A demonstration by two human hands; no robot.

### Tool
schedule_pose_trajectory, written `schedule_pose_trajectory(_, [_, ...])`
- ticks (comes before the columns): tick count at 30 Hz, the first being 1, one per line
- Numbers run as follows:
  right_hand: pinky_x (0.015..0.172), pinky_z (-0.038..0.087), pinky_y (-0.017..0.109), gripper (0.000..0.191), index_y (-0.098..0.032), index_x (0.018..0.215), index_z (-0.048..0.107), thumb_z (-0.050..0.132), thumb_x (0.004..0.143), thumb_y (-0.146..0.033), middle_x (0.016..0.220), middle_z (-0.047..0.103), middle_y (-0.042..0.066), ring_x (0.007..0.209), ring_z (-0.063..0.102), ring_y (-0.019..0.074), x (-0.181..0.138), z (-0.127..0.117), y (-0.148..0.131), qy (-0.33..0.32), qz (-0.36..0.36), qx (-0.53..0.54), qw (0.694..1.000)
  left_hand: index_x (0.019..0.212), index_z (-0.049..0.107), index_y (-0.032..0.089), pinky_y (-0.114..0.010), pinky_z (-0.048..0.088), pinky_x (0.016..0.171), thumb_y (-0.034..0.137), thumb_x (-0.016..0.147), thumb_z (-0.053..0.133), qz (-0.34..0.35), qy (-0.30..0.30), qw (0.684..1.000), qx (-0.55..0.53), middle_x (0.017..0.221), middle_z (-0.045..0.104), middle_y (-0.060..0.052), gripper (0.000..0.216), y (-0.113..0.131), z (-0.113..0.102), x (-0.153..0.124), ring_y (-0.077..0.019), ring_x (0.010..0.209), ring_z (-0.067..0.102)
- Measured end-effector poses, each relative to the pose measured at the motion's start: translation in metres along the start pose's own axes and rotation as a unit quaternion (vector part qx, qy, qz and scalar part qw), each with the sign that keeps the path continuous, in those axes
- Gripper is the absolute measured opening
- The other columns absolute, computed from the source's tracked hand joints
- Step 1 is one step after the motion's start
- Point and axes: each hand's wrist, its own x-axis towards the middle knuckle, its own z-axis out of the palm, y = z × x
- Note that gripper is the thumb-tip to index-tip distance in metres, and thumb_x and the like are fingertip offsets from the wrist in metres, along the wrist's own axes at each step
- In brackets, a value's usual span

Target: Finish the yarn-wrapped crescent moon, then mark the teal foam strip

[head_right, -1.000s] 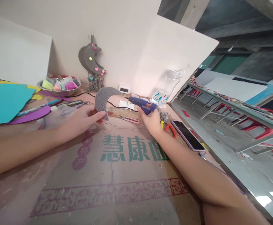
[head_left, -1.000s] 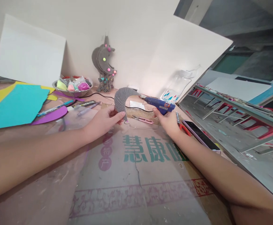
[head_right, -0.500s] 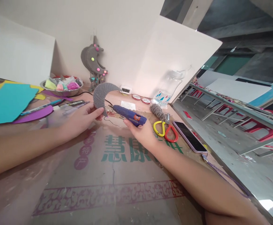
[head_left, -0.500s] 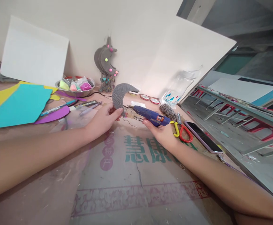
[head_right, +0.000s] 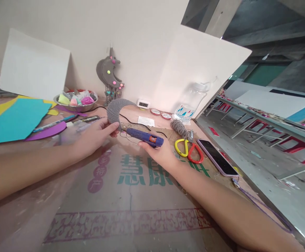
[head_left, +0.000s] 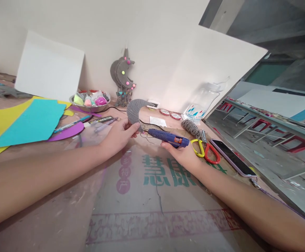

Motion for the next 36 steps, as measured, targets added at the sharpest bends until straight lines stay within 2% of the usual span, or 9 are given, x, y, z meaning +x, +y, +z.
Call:
schedule_pose_trajectory(8, [0.055,0.048,0.028,0.031,-0.019,0.072,0.057,0.063,0.075,-0.05,0.063,0.06,0.001,0.059,0.056,0.0166,0.0017,-0.0014,-0.0059,-0.019,0.014,-0.005,1.0,0.076,0.054,0.018,-0.028,0.047,0.071,0.042,0.084,0.051,-0.021,0.014,1.0,-0.002,0.073,0.062,-0.001,0.025,0.0024,-0.0003,-0.0005,-0.0166,0.072,0.06])
schedule_pose_trajectory(16, [0.055,0.05,0.028,0.028,-0.019,0.073,0.06,0.063,0.075,-0.047,0.065,0.063,0.002,0.061,0.059,0.0177,0.0013,-0.0022,-0.0066,-0.014,0.018,-0.003,1.0,0.075,0.054,0.019,-0.027,0.046,0.069,0.041,0.084,0.051,-0.019,0.024,0.999,-0.015,0.071,0.061,0.0,0.024,-0.0001,-0.0005,0.0,-0.0161,0.071,0.06])
schedule_pose_trajectory(27, [0.063,0.052,0.032,0.026,-0.019,0.076,0.063,0.064,0.074,-0.045,0.067,0.067,0.003,0.067,0.063,0.0207,0.0026,0.0002,-0.004,-0.013,0.012,-0.02,1.0,0.077,0.056,0.018,-0.028,0.046,0.07,0.041,0.084,0.052,-0.019,0.018,0.999,-0.018,0.074,0.063,-0.001,0.025,0.0,-0.0009,-0.0002,-0.0164,0.073,0.061])
schedule_pose_trajectory(31, [0.059,0.052,0.031,0.027,-0.018,0.074,0.062,0.064,0.073,-0.045,0.064,0.066,0.003,0.061,0.062,0.0191,0.003,0.0001,-0.0052,-0.013,0.023,-0.02,0.999,0.078,0.057,0.017,-0.027,0.046,0.07,0.039,0.084,0.052,-0.027,0.02,0.999,-0.02,0.074,0.063,-0.001,0.023,0.0006,-0.0005,0.0002,-0.016,0.072,0.06])
schedule_pose_trajectory(36, [0.06,0.052,0.03,0.027,-0.018,0.074,0.062,0.065,0.073,-0.045,0.068,0.067,0.003,0.065,0.063,0.0196,0.0034,0.0001,-0.0052,-0.015,0.027,-0.008,0.999,0.079,0.057,0.017,-0.026,0.046,0.069,0.04,0.084,0.052,-0.026,0.016,0.999,-0.026,0.075,0.063,-0.001,0.023,-0.0009,-0.0004,0.0006,-0.0154,0.072,0.061])
